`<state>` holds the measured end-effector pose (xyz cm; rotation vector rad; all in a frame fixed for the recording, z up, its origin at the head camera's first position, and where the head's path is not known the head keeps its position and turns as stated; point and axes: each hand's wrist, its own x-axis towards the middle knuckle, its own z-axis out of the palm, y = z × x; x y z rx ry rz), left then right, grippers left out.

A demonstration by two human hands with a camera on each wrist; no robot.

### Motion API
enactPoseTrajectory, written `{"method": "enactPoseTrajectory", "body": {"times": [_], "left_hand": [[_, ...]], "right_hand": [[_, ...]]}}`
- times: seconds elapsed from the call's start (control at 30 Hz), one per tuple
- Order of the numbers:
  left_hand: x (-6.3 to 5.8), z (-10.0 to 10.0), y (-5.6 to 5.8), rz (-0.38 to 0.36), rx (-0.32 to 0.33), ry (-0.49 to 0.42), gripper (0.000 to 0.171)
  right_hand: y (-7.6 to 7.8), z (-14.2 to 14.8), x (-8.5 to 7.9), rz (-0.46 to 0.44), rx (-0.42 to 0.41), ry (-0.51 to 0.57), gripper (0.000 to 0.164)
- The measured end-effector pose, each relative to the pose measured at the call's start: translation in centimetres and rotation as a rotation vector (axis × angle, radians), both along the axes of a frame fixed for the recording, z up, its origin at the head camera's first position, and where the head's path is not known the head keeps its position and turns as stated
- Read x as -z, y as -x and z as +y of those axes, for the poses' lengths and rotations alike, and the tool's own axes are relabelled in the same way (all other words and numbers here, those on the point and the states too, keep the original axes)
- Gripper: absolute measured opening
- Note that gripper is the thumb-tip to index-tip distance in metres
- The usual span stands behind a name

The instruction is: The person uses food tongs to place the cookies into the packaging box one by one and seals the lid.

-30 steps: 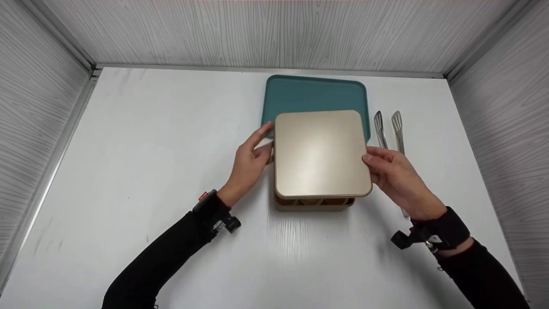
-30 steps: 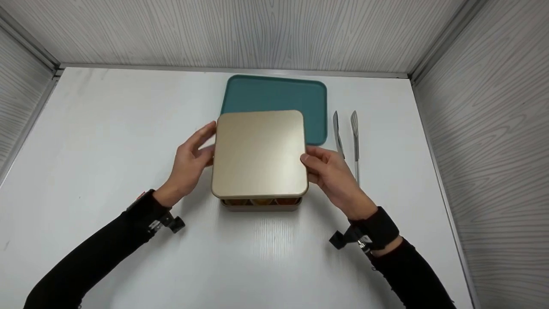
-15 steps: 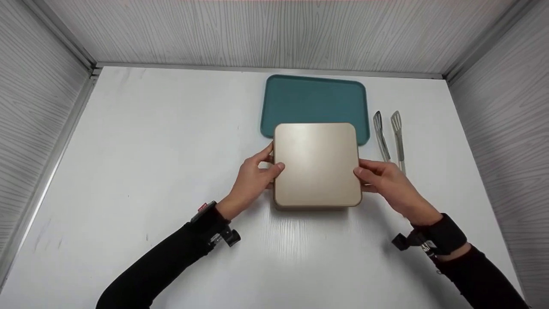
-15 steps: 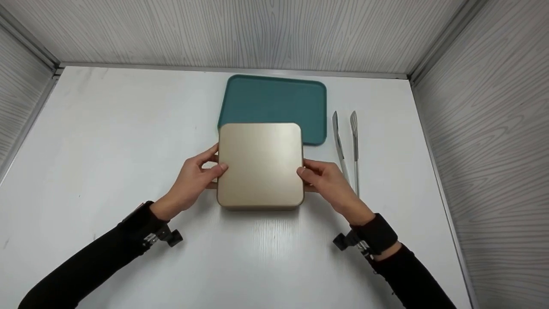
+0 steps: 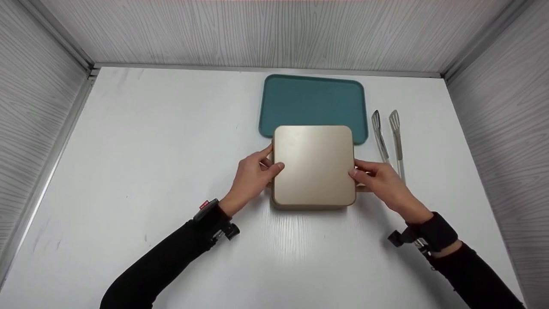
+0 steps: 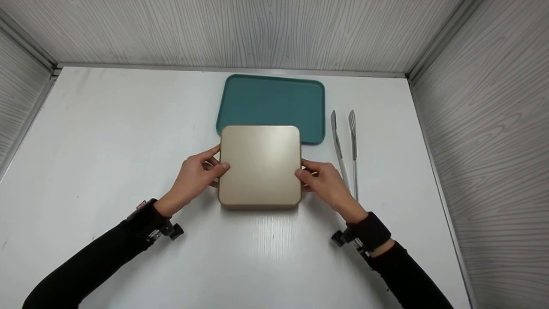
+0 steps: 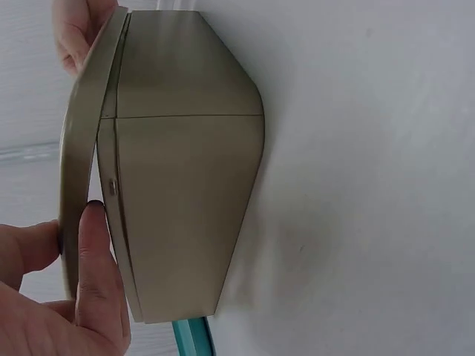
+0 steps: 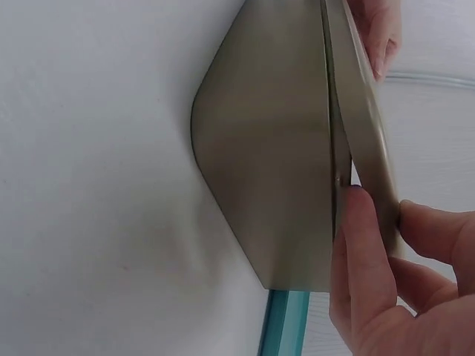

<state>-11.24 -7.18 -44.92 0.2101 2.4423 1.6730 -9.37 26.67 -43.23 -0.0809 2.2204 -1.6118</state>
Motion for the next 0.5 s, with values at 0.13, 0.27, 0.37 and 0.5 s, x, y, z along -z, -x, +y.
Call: {"method": "enactPoseTrajectory", "body": {"times": [0.13, 0.27, 0.37, 0.5], "left_hand": [[-0.11, 0.1, 0.2, -0.009, -0.001, 0.005, 0.065], [-0.31, 0.11, 0.39, -0.027, -0.016, 0.006, 0.062], [-0.29, 0.07, 0.57, -0.016, -0.025, 0.046, 0.06], [-0.04, 0.04, 0.73, -0.014, -0.031, 0.087, 0.059]], "right_hand": [[0.21, -0.09, 0.33, 0.007, 0.002, -0.019, 0.056], [0.33, -0.32, 0.49, 0.023, 0.001, -0.04, 0.057], [0.33, -0.55, 0.5, 0.042, 0.006, -0.06, 0.056], [0.25, -0.77, 0.63, 0.065, 0.024, -0.067, 0.055]]}}
